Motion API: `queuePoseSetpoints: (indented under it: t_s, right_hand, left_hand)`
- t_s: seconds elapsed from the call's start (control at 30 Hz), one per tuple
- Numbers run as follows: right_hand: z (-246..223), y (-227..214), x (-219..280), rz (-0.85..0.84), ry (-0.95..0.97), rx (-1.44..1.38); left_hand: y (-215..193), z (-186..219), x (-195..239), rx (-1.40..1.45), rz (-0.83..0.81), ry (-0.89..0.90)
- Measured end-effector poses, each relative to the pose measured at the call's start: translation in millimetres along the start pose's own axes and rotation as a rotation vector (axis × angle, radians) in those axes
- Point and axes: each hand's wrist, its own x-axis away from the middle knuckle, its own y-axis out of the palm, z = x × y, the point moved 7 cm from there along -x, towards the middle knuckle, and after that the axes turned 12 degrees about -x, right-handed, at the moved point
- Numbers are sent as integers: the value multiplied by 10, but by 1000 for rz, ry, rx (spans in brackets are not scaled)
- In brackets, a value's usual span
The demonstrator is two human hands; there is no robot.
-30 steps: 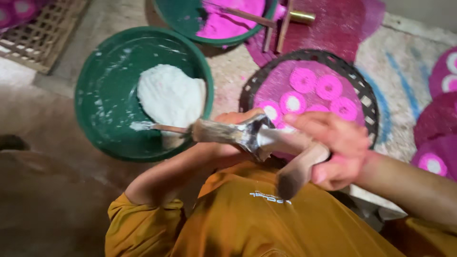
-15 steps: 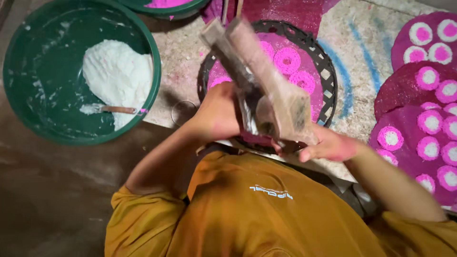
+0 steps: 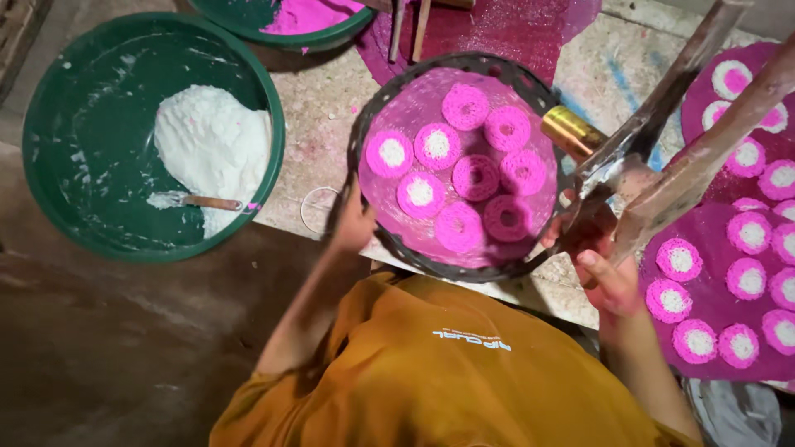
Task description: The person scoops white dough into a wooden mold, presses it into a pink base in a tray, and then adds pink dough to the center. The finished cakes are placed on a tray.
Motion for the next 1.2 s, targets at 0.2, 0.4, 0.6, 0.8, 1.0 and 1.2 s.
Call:
queuePoseSetpoints:
  t_s: [0.2,0.4,0.6,0.8,1.0,1.2]
  right_hand:
    - [122,-125,-62,66,64,42]
    - [474,-83,-351,-73,253,-36]
    - [928,161,-506,-207,885,12]
    - [841,11,-925,-168,1121,331]
    - [821,-65,-1285,-92,993,948]
    - [942,270,-1294,-156,865,998]
  left_hand:
    - [-449,492,-1353,-260,159,545]
    - [-363,887,-1811,-438,111,362]
    - [-211,1929,-583,1414,-890,649]
    - [-347,2112,-515,1642,-798,658]
    - [-287,1848,-907,1776,-681,617]
    - [-372,1693,-973,1692,-683,667]
